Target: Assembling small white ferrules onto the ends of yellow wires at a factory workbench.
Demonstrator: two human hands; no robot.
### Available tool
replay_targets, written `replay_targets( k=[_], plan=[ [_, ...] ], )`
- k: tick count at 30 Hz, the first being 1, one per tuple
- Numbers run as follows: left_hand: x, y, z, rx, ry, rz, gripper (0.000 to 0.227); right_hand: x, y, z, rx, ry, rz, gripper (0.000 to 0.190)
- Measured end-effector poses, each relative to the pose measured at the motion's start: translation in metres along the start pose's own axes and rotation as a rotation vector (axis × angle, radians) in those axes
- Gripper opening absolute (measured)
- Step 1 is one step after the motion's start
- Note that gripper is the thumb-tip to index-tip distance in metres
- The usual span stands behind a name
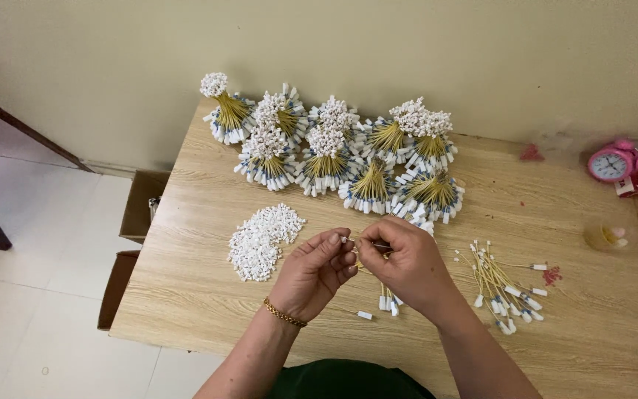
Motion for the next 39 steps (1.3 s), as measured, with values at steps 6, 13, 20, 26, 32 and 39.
replay_targets(
  k=[6,13,20,26,32,39],
  plan=[
    [0.001,0.000,0.002,-0.015,0.006,-0.003,0.020,-0.002,0.002,0.002,-0.005,-0.028,0.003,0.010],
    [0.007,0.004,-0.006,-0.040,0.064,0.022,0.021,0.007,0.002,0.001,0.015,-0.032,-0.003,0.012],
    [0.005,0.005,-0.007,-0.080,0.161,0.062,0.018,-0.003,0.004,0.006,0.053,-0.060,-0.033,0.007],
    [-0.011,0.006,-0.002,-0.069,0.018,0.065,0.017,-0.007,0.001,0.003,0.090,0.153,-0.093,0.016],
    [-0.011,0.008,-0.005,-0.046,-0.033,0.045,0.016,-0.006,0.001,-0.001,0.241,0.193,-0.263,0.013],
    [-0.010,0.005,-0.003,-0.020,-0.017,0.071,0.014,0.014,0.004,-0.002,0.186,0.135,-0.151,0.013]
  ],
)
Point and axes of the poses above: each hand's wrist, its own y-axis towards the middle knuckle, its own z-axis out of the palm, x = y × z, the point moved 2 cm from there along y, towards the middle knuckle, and after that the axes turned 8 degrees about x, right-handed, at the moved point
